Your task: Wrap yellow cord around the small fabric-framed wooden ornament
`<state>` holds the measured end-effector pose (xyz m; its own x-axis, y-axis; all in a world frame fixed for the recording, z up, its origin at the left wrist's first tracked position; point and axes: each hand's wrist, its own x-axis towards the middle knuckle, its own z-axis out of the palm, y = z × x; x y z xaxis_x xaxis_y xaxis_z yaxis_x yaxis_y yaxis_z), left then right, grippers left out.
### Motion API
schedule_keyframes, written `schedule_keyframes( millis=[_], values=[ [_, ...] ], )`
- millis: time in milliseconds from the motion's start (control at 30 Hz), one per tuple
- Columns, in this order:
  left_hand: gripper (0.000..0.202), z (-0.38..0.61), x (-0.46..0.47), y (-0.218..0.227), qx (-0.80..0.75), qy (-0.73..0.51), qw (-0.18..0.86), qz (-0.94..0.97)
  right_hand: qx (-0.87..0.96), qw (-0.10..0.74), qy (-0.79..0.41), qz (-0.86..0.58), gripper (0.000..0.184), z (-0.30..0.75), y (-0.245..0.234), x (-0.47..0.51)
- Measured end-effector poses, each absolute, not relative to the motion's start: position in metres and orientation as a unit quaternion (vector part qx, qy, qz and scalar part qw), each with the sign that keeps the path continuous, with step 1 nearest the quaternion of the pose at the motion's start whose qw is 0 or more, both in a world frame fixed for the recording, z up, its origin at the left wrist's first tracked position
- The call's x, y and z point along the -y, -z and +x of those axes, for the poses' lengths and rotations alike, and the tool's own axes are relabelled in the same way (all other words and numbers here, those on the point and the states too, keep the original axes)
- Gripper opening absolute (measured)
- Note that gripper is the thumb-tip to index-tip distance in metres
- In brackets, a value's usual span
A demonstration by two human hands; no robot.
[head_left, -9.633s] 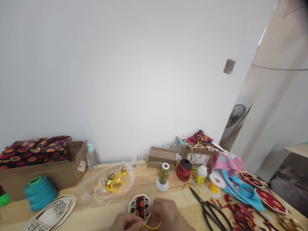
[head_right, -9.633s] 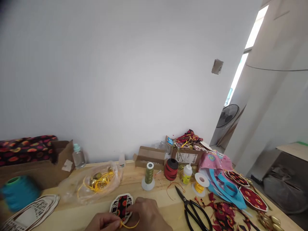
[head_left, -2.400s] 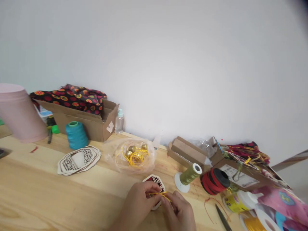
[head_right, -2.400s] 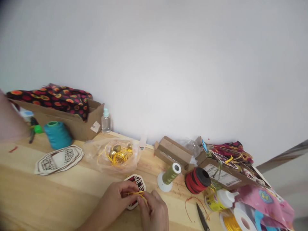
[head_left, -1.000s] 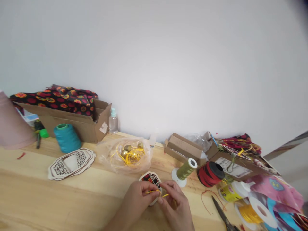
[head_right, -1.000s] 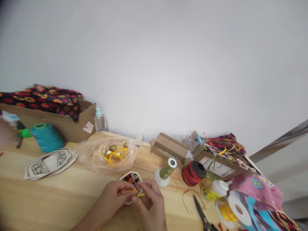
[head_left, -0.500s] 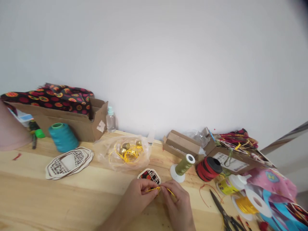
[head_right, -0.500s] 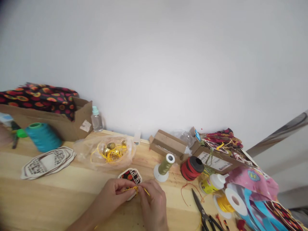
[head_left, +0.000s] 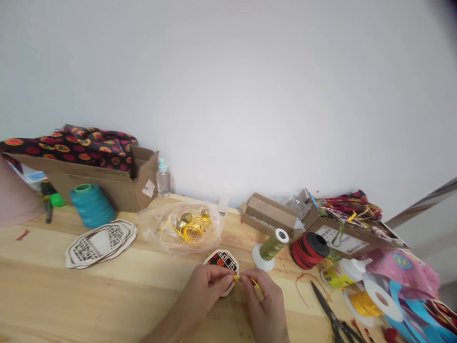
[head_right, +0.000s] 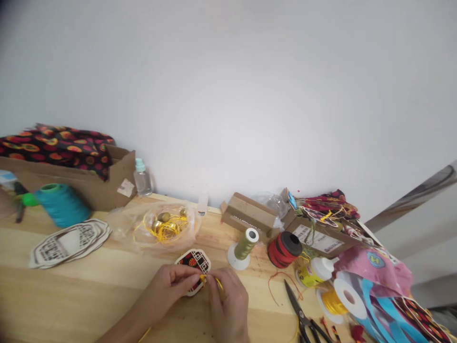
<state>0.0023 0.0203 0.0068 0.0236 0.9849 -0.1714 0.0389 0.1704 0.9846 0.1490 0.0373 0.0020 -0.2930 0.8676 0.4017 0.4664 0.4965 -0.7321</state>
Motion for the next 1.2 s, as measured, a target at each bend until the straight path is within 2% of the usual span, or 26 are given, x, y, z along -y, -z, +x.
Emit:
schedule_keyframes(
  millis=[300,533,867,1200],
  values=[
    [0.02,0.0051,-0.0188,-0.0044,-0.536,-0.451,0.542,0.464,0.757,0.423,-0.247,-0.433,0.016,0.1468,-0.0045,-0.0352],
    [0.021,0.009,-0.0158,-0.0092,-0.573,-0.413,0.489,0.512,0.763,0.435,-0.211,-0.428,0.016,0.1463,-0.0046,-0.0337],
    [0.023,0.0081,-0.0165,-0.0058,-0.563,-0.417,0.509,0.5,0.763,0.427,-0.206,-0.44,0.017,0.1477,-0.0026,-0.0345],
    [0.023,0.0073,-0.0168,-0.0086,-0.529,-0.445,0.573,0.44,0.729,0.421,-0.242,-0.482,0.021,0.1478,-0.0045,-0.0375]
  ],
)
